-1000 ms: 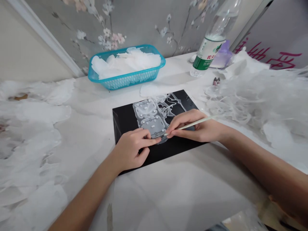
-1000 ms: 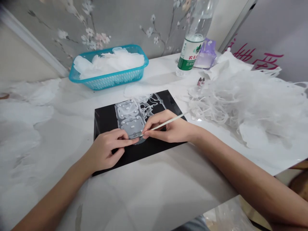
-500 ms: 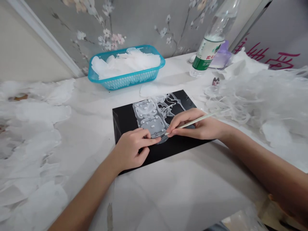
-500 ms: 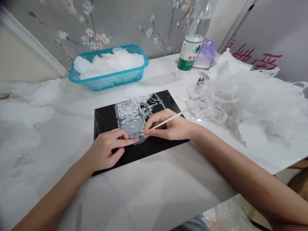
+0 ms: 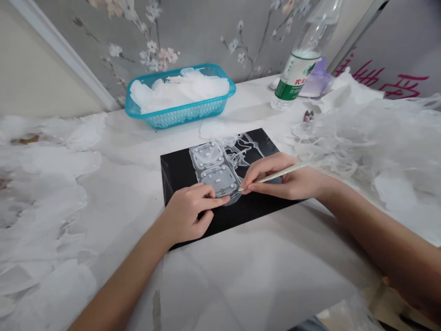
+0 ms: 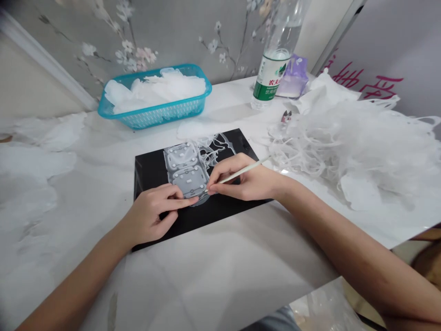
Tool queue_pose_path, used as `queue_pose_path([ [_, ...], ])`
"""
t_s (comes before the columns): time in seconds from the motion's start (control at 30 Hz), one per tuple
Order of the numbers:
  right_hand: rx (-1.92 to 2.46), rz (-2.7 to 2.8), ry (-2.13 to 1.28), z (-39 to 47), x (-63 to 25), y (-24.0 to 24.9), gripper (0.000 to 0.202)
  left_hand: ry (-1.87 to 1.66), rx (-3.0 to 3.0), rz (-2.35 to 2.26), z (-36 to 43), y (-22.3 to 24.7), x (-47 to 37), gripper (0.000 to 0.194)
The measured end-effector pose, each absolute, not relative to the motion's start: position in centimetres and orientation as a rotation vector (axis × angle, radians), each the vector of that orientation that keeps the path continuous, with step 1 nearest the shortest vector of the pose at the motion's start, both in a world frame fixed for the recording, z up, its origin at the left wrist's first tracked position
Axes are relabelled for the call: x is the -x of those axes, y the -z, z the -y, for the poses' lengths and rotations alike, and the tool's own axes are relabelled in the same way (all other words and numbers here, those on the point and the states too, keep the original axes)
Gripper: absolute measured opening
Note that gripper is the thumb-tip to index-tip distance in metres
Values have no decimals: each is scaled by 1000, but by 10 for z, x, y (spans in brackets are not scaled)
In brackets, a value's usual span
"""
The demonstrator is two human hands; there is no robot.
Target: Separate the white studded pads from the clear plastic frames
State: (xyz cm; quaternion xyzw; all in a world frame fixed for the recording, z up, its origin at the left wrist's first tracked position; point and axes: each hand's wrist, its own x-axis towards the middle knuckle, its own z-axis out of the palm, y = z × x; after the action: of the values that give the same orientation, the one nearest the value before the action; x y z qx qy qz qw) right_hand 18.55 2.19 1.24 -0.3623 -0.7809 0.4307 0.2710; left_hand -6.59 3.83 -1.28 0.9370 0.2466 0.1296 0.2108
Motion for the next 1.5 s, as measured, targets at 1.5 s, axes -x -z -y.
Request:
queue_pose_path([
  [1.5,923,2551,49,-16,-164,16,30,-722,-1799,-1120,-47,21,63,71],
])
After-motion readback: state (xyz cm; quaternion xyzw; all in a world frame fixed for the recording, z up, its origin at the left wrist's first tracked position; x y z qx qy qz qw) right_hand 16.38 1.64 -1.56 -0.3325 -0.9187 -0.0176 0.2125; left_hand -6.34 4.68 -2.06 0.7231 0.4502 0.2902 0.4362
